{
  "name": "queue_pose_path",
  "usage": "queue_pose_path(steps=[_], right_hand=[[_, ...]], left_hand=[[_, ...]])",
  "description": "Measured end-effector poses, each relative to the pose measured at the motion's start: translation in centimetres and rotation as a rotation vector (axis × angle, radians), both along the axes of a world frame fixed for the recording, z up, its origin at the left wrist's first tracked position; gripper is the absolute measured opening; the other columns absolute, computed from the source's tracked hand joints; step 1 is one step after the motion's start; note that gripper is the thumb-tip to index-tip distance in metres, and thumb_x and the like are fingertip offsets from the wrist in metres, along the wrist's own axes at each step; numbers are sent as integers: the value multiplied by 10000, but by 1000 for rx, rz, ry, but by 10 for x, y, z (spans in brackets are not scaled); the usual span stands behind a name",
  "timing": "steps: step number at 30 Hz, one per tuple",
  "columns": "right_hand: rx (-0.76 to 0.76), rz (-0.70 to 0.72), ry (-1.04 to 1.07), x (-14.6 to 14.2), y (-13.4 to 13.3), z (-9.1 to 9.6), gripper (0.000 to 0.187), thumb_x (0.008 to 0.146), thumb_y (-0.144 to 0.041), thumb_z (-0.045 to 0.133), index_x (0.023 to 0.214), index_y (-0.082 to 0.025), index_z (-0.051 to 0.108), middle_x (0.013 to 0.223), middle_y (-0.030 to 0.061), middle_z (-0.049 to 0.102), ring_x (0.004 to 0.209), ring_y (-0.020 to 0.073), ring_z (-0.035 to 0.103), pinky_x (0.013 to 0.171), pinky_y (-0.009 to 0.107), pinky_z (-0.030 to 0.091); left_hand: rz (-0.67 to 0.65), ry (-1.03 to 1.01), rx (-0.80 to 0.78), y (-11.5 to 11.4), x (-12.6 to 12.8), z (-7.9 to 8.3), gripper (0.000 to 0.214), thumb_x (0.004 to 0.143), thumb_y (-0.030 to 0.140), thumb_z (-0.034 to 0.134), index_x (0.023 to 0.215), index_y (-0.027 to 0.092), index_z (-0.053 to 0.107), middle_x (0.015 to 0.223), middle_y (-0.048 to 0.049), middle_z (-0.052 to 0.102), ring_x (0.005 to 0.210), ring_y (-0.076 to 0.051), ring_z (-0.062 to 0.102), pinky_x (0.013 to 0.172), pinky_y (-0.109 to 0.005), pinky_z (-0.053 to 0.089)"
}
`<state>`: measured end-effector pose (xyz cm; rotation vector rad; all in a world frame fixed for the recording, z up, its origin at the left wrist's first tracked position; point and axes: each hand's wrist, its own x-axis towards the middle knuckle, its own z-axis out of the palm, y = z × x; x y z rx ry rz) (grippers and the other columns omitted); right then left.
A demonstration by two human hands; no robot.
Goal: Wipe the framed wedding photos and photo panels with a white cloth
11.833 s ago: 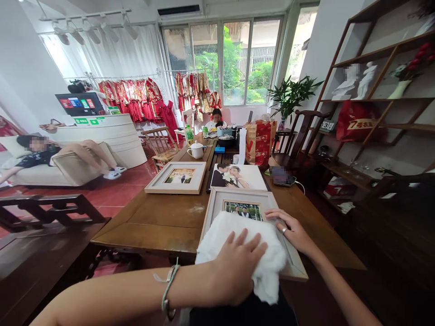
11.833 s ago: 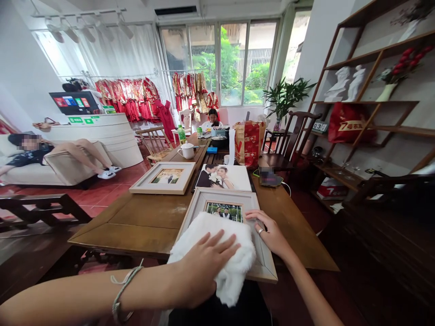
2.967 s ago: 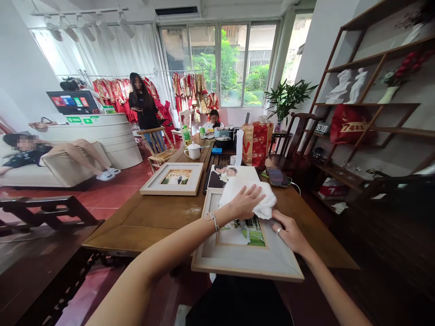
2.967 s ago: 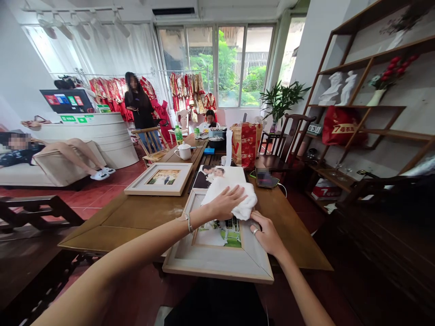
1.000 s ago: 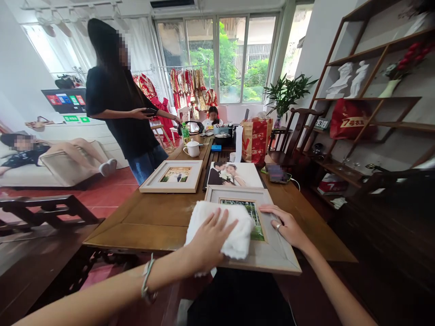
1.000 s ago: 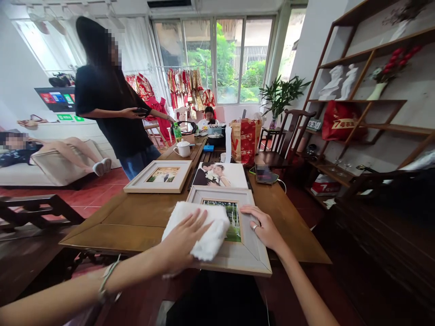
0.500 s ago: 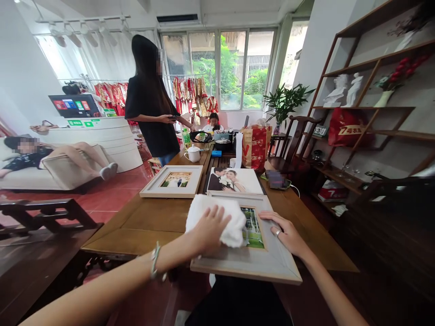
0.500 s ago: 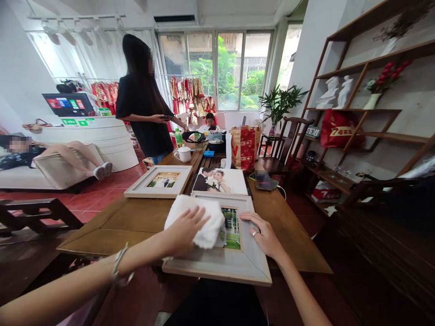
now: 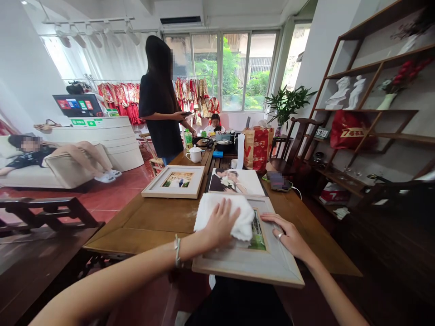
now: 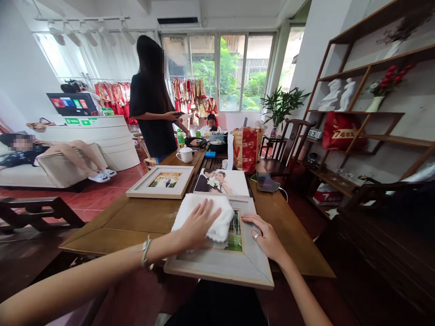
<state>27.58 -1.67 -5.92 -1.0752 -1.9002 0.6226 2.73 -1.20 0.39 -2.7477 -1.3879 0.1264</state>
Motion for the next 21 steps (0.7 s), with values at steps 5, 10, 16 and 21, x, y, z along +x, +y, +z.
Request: queue_pose_path(steps=[5,10,16,21], right_hand=[[-1,7,10,-1,0,0,414,712,-110,442,1061,-233,629,1171,60,605,1165,238,492,1040,450,322],[-1,-2,9,1,2,-2,328,727,-157,467,995,-220,645,1167,76,605,1150,263,501,999,444,364],[-11,22,36,2,2,-2,327,745,-160,462,1003,-232,650,1157,73,612,1143,257,506,1008,448,350],[-29,25,52,1,2,0,320,758,-188,473,1019,-226,654,1151,83,616,1137,263,509,1012,461,349]], left_hand=[[78,-71,63,49,18,4,804,725,185,571,1402,109,142,1481,-242,28,1356,-376,-33,1063,-543,115],[-131,-48,-189,12,33,8,714,766,267,504,1396,104,210,1480,-208,132,1347,-398,67,1052,-567,157],[-419,-178,-403,-78,22,21,649,817,345,456,1391,136,236,1481,-165,178,1356,-354,99,1076,-524,180],[-435,-176,-278,-86,22,17,739,787,325,507,1410,142,153,1495,-148,133,1371,-322,65,1102,-487,144]])
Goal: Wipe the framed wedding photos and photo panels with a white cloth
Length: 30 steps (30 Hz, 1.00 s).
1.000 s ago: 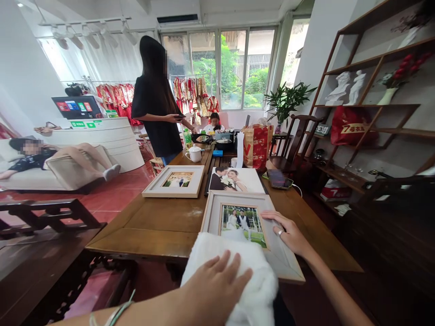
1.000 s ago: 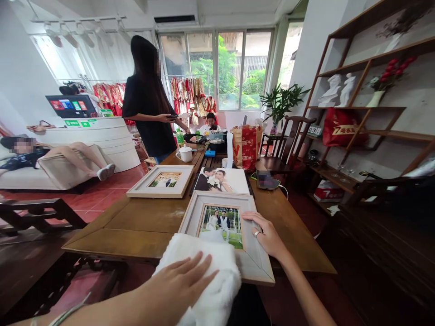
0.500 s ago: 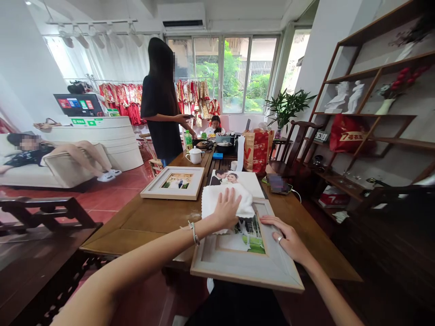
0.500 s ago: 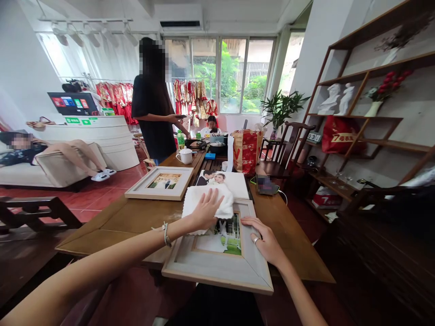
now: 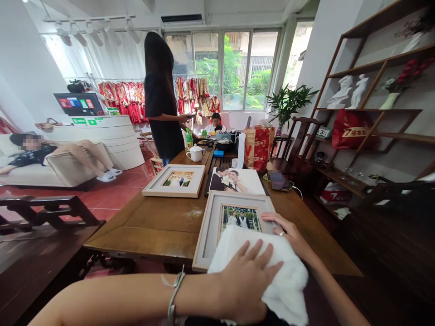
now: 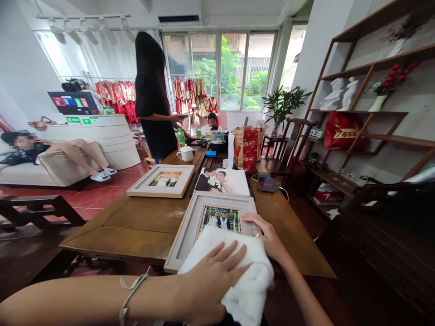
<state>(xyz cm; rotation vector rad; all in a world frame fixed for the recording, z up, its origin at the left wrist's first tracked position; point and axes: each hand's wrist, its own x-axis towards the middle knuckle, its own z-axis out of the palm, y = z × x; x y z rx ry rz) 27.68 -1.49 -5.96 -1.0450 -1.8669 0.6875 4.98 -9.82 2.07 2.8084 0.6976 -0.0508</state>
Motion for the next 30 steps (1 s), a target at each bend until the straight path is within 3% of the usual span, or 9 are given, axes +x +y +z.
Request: queue_pose_path(steps=[6,11,14,20,23,26,30], right_hand=[[30,-23,-15,1,1,-3,335,748,-198,507,1058,-219,633,1176,88,604,1141,265,508,1009,460,356],[17,-17,-35,1,0,-2,440,697,-98,463,1086,-241,611,1207,60,585,1177,245,482,1046,474,315],[21,-10,-26,0,-1,-1,462,678,-86,450,1080,-242,615,1197,54,591,1181,247,478,1054,481,303],[31,-14,-36,-1,-2,0,476,675,-76,433,1081,-244,617,1194,41,593,1191,228,471,1062,451,298],[33,-9,-42,-1,-2,-1,468,679,-80,433,1078,-239,619,1192,43,594,1188,229,474,1060,451,301],[36,-4,-49,0,-2,0,467,682,-82,434,1083,-239,615,1191,48,594,1189,233,472,1060,461,298],[36,-3,-49,0,-2,0,480,675,-71,433,1088,-238,611,1201,52,588,1189,236,471,1060,465,296]], left_hand=[[252,107,160,58,3,-20,793,733,294,561,1408,184,158,1493,-139,156,1364,-333,120,1077,-520,164],[509,193,323,101,-24,-14,778,706,190,591,1389,183,218,1476,-167,197,1362,-332,134,1070,-535,148],[479,246,291,90,-40,1,727,688,148,576,1360,163,299,1437,-181,287,1341,-342,207,1055,-533,206],[280,420,-2,2,-57,40,814,656,132,580,1397,113,243,1425,-225,286,1309,-381,266,1002,-534,322],[251,427,-92,-18,-59,49,819,649,76,561,1400,129,240,1427,-204,297,1313,-344,281,1005,-473,359],[312,371,-17,-5,-57,36,797,667,107,558,1397,125,240,1417,-213,311,1307,-353,289,1003,-498,346],[435,329,216,46,-51,5,798,672,135,583,1390,144,235,1469,-190,198,1346,-371,153,1043,-531,243]])
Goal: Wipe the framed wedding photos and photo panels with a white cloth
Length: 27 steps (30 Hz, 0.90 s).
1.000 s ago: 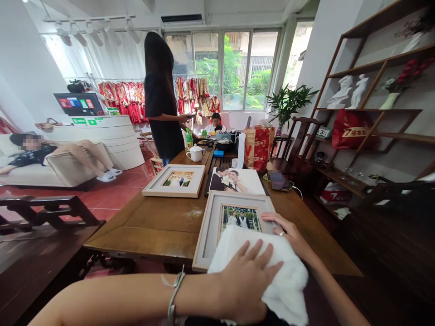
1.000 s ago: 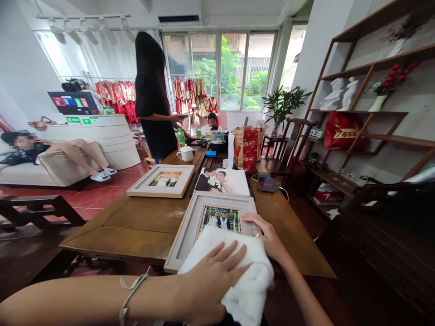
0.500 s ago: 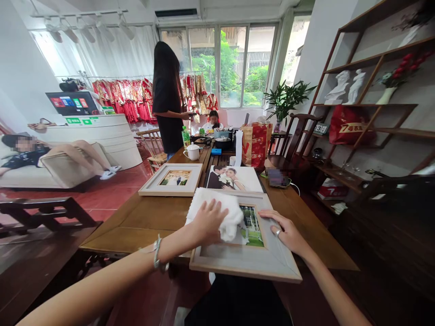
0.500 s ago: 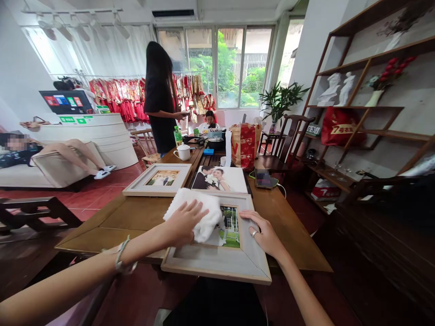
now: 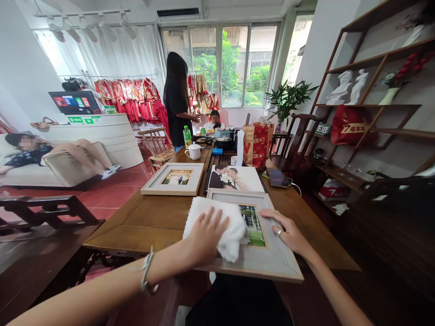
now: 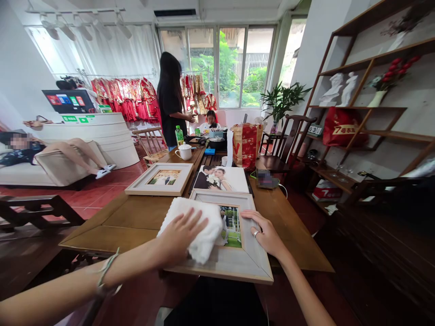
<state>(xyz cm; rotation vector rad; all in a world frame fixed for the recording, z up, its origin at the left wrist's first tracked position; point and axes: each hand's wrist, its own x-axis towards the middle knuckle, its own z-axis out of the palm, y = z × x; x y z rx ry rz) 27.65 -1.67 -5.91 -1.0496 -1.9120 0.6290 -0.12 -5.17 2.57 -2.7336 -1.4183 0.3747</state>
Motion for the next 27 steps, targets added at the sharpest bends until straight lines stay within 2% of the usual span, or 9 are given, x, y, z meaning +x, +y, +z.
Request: queue_pose_path(steps=[3,6,8,10,13,17,21,27], right_hand=[[-7,3,1,0,0,1,480,670,-71,434,1084,-237,612,1196,53,591,1182,238,476,1052,461,306],[-12,3,2,0,0,1,474,672,-81,434,1086,-233,609,1196,58,589,1170,243,484,1039,456,320],[-10,9,-4,0,0,1,462,671,-89,433,1076,-223,612,1194,65,587,1165,247,486,1031,447,325],[-1,3,-15,0,1,0,433,668,-104,440,1047,-209,621,1167,77,596,1142,257,499,1011,437,342],[-1,-45,-33,1,1,0,385,664,-125,455,1002,-193,627,1101,89,609,1070,268,536,955,426,388],[-24,-25,-40,1,0,1,396,662,-109,443,999,-210,624,1093,69,603,1064,259,533,957,417,380],[-22,21,18,-1,0,3,425,667,-101,434,1032,-226,613,1137,61,596,1134,252,494,1012,431,328],[-40,11,54,-1,0,2,456,660,-80,419,1042,-237,613,1158,56,594,1161,240,480,1037,456,309]], left_hand=[[3,-57,140,46,5,-11,793,688,123,560,1396,136,203,1475,-179,187,1355,-362,120,1058,-514,204],[-143,-110,169,85,17,-13,789,707,118,507,1409,141,147,1498,-133,139,1368,-329,83,1070,-501,172],[-250,-126,138,102,32,-14,766,721,130,470,1411,135,135,1505,-110,122,1373,-308,67,1074,-495,166],[-353,-134,127,111,52,-17,746,729,140,450,1410,140,143,1505,-101,129,1375,-295,72,1069,-500,171],[-507,-129,200,116,78,-23,716,733,131,455,1400,157,196,1496,-110,166,1372,-285,107,1058,-505,182],[-616,-75,275,117,85,-22,685,738,88,476,1375,246,279,1493,-82,189,1362,-278,160,1032,-509,230],[-536,-25,246,113,58,-12,644,744,77,489,1333,298,354,1481,-51,236,1346,-285,207,1014,-529,257],[-223,18,178,97,-5,4,731,697,61,499,1367,272,296,1478,-92,231,1336,-310,227,975,-532,328]])
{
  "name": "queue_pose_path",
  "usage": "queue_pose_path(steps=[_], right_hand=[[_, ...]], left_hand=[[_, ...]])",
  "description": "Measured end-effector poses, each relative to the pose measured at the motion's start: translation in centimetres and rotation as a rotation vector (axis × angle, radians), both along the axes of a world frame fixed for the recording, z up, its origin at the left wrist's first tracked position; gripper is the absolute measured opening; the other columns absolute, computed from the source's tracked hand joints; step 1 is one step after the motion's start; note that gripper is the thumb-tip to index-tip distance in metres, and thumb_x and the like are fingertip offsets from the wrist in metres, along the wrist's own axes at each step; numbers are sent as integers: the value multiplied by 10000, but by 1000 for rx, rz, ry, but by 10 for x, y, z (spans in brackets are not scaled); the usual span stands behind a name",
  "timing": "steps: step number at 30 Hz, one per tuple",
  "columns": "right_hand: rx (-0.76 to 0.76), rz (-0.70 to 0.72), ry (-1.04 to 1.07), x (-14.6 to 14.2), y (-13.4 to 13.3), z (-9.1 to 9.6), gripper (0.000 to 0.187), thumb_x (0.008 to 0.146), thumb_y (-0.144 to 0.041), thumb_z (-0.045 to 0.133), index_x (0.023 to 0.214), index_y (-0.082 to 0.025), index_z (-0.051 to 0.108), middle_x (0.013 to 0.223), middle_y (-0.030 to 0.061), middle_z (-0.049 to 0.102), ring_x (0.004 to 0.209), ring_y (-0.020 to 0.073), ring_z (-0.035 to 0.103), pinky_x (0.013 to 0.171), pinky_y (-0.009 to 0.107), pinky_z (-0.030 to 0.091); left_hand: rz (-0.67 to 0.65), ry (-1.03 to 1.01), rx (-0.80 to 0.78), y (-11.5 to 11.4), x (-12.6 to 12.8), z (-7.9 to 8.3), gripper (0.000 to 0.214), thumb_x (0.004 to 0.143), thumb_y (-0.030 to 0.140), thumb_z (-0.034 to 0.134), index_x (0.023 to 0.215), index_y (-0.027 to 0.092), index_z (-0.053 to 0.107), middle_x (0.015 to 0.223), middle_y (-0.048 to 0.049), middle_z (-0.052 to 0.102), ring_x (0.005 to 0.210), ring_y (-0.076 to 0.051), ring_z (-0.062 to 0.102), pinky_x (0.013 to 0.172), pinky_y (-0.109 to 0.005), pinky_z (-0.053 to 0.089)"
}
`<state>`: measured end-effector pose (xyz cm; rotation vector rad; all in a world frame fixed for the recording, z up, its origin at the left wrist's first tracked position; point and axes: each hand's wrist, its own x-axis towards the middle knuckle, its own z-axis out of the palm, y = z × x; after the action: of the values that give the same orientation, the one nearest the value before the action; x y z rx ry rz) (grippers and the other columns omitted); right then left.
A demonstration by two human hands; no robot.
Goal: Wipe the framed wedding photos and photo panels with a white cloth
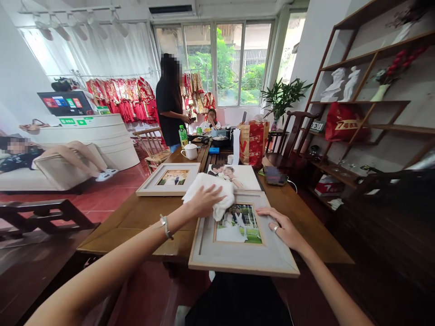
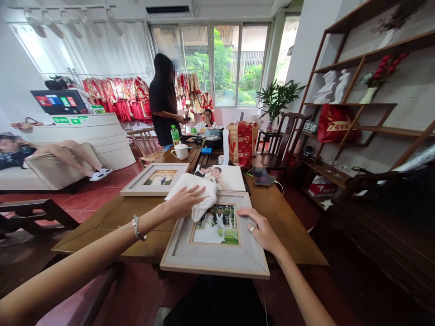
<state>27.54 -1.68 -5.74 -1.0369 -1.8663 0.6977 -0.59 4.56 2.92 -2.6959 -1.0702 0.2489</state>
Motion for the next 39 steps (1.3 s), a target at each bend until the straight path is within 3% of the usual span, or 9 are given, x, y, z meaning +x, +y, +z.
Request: queue_pose_path(steps=[5,12,18,23,26,29,33,36,39], right_hand=[[23,15,6,0,1,-1,444,678,-81,425,1050,-236,611,1155,52,598,1162,232,480,1041,450,311],[24,21,-18,2,2,-2,450,673,-76,431,1052,-238,610,1165,51,597,1159,230,485,1043,449,309],[30,14,-11,1,0,0,453,666,-79,425,1047,-236,612,1154,48,602,1163,229,483,1041,442,314],[22,0,-14,0,-2,2,454,660,-84,424,1043,-236,615,1154,51,603,1157,237,487,1031,451,322],[21,1,-13,0,-1,2,456,658,-85,422,1042,-234,617,1152,51,605,1153,236,490,1032,451,322],[18,6,-14,1,-1,1,468,658,-76,420,1051,-236,616,1161,50,600,1159,234,485,1038,451,316],[25,22,-12,1,1,-1,478,653,-66,419,1056,-239,610,1171,48,595,1170,234,474,1052,465,298],[25,26,-14,2,1,-2,483,650,-60,415,1054,-242,608,1175,46,594,1170,234,473,1053,470,296],[24,22,-18,1,0,-2,486,651,-55,412,1057,-239,605,1176,49,589,1167,233,474,1051,465,299]], left_hand=[[100,-25,-159,-62,-15,1,830,646,44,485,1410,190,193,1475,-133,223,1357,-336,153,1038,-559,238],[-42,-82,-364,-158,6,-11,912,646,190,565,1426,158,94,1480,-148,201,1342,-356,190,1043,-542,268],[214,-49,-15,-102,19,-25,760,701,175,530,1393,102,224,1457,-198,233,1331,-400,184,1016,-643,188],[268,-105,136,-25,27,-23,760,673,135,545,1369,44,253,1437,-229,260,1325,-366,229,1041,-552,230],[271,-123,155,-8,25,-16,731,675,77,517,1358,41,259,1425,-242,273,1330,-336,238,1045,-498,247],[283,-74,82,-27,19,-7,682,672,56,504,1325,23,307,1389,-266,322,1304,-343,292,1008,-492,302],[242,29,-125,-95,9,8,677,625,163,592,1249,-18,403,1303,-303,411,1238,-395,370,962,-513,358],[156,95,-338,-146,4,17,796,610,174,594,1338,24,309,1388,-265,325,1283,-368,323,1013,-482,330],[146,87,-437,-164,2,18,798,630,166,563,1369,80,274,1421,-211,305,1306,-323,305,1044,-437,311]])
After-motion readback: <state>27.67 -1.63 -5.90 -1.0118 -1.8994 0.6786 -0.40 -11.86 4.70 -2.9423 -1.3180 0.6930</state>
